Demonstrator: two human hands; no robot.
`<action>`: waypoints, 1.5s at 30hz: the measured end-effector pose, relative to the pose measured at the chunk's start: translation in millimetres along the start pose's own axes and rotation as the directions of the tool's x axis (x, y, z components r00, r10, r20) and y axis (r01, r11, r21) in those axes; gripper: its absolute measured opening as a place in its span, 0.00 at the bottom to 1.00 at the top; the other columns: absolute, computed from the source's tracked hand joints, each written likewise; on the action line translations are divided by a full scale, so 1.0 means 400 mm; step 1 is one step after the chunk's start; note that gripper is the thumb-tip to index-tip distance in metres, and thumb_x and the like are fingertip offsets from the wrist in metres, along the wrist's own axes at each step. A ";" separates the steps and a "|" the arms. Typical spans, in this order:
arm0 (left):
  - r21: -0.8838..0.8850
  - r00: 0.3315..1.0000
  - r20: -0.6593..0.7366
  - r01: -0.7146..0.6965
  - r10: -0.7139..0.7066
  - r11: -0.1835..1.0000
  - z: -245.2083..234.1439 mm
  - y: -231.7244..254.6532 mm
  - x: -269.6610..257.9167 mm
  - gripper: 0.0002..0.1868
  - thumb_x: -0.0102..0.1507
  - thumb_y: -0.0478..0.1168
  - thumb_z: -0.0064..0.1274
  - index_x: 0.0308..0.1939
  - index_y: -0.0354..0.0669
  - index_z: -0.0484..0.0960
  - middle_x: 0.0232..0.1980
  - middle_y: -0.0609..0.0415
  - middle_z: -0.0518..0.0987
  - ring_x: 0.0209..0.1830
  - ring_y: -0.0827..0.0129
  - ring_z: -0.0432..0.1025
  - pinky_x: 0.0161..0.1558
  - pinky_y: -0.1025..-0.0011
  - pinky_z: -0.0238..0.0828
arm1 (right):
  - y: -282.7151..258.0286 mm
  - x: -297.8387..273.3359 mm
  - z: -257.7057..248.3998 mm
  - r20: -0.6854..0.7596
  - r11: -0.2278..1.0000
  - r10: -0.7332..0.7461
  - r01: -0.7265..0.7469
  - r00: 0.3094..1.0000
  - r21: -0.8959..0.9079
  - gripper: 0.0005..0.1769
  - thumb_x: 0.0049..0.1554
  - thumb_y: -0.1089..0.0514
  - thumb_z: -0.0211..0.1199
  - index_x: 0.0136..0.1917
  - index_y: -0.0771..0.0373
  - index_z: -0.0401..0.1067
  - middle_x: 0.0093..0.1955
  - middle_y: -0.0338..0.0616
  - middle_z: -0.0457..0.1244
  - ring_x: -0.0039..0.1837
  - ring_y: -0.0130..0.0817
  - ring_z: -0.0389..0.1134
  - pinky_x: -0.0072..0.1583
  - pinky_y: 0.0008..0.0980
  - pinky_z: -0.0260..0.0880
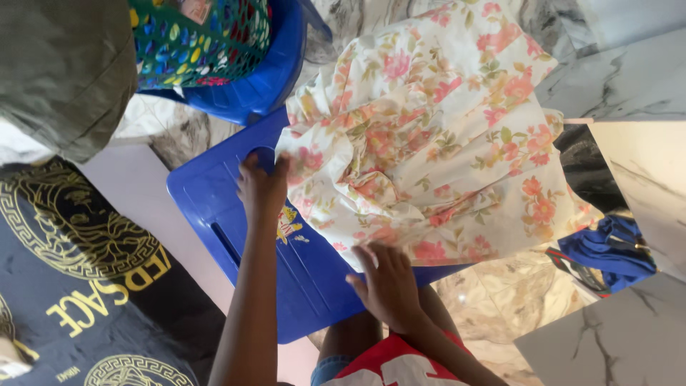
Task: The person folds a pink floral garment and a white floral garment on a blue plastic stool. After folding each item, the person places them into a white cabinet with a marble-patterned interior.
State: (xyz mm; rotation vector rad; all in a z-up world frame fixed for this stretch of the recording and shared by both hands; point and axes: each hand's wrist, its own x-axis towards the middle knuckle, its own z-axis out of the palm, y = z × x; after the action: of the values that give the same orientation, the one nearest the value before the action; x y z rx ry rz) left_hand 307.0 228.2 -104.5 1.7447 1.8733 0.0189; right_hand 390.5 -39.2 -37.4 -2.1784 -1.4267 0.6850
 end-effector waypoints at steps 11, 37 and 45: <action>-0.304 0.996 0.074 -0.020 0.044 0.953 0.093 -0.070 0.075 0.19 0.50 0.48 0.70 0.33 0.36 0.83 0.29 0.54 0.82 0.25 0.68 0.75 0.32 0.68 0.71 | 0.004 -0.012 0.153 0.105 0.976 0.196 -0.185 0.975 -0.112 0.38 0.55 0.62 0.63 0.77 0.61 0.57 0.54 0.55 0.64 0.57 0.52 0.67 0.53 0.44 0.71; -0.477 0.972 0.226 0.049 0.068 0.878 -0.208 -0.083 -0.063 0.12 0.56 0.37 0.60 0.37 0.35 0.75 0.29 0.54 0.73 0.23 0.71 0.67 0.21 0.69 0.70 | -0.047 -0.168 0.023 0.615 0.493 0.253 -0.646 0.747 0.582 0.35 0.54 0.66 0.60 0.74 0.54 0.63 0.70 0.40 0.65 0.67 0.36 0.67 0.66 0.40 0.71; -0.764 0.837 0.498 0.299 0.228 0.573 0.049 0.392 -0.043 0.09 0.57 0.31 0.49 0.24 0.28 0.70 0.19 0.47 0.71 0.15 0.61 0.72 0.20 0.61 0.81 | 0.347 -0.155 -0.171 0.218 0.313 0.440 -0.377 0.871 0.872 0.30 0.54 0.68 0.54 0.70 0.68 0.67 0.61 0.45 0.69 0.61 0.33 0.70 0.61 0.32 0.70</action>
State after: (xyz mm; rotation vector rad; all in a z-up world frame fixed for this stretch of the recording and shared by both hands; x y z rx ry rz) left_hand 457.8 228.3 -53.8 0.8834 1.1341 0.3015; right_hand 509.5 -154.1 -58.4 -1.5581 -0.1925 1.1991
